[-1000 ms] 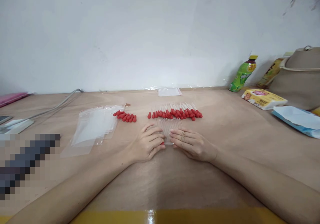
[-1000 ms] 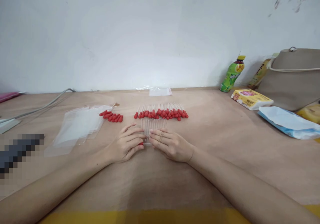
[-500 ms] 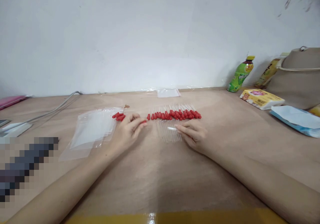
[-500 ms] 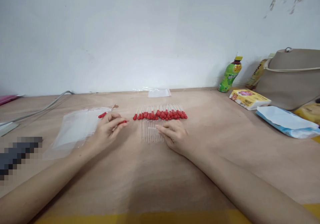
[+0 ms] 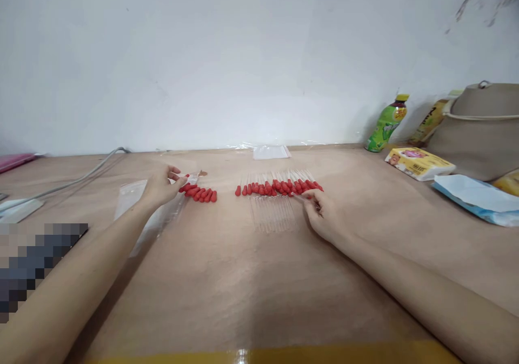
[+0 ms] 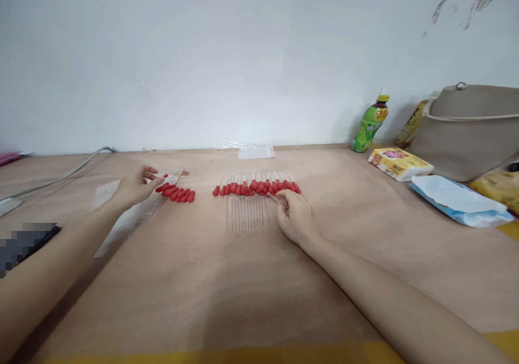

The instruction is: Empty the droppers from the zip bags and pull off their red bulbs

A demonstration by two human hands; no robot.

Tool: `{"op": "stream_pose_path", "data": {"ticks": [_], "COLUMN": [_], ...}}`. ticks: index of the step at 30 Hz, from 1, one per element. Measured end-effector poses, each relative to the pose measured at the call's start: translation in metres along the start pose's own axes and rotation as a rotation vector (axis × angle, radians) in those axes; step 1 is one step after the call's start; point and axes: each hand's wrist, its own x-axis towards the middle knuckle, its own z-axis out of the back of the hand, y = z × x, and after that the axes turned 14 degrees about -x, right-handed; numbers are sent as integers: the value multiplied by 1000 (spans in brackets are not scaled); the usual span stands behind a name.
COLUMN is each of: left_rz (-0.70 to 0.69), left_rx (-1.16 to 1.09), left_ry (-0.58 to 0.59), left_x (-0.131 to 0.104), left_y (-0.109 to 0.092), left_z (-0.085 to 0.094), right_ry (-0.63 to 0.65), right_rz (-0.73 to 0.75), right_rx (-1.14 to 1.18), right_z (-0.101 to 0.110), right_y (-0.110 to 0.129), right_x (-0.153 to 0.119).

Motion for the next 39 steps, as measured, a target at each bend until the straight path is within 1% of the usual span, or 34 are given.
{"op": "stream_pose_path", "data": {"ticks": [5, 7, 13, 18, 23, 25, 27, 29, 31, 32, 34, 36, 39], "left_rz": [18, 11, 7, 4, -14, -67, -162, -267, -331, -341, -313, -252, -188], "left_rx": [18, 22, 51, 77, 103, 98, 98, 94, 86, 80, 70, 74, 82], "left_ry": [115, 137, 67, 56, 6, 5, 47, 128, 227, 270, 326, 352, 378], "left_x": [6, 6, 2, 6, 8, 4, -3, -13, -24, -29, -37, -42, -42], "left_y": [0, 0, -6, -12, -26, -36, -48, -62, -75, -81, -91, -97, -101], "left_z": [-1, 1, 3, 0, -4, -9, -18, -30, -42, -47, -58, -66, -76], "right_ry": [-23, -23, 13, 4, 7, 17, 25, 27, 44, 56, 89, 126, 161], "right_rz": [51, 73, 62, 71, 61, 57, 50, 48, 59, 66, 81, 99, 113], "right_rx": [-182, -232, -275, -266, -272, -265, -254, -242, -223, -208, -168, -138, -110], "right_z": [7, 9, 9, 8, 9, 11, 12, 12, 12, 12, 11, 11, 10], "right_y": [6, 9, 11, 11, 12, 14, 16, 18, 19, 20, 20, 22, 24], "right_x": [-1, -2, -3, -4, -4, -4, -5, -6, -7, -7, -7, -6, -4]}}
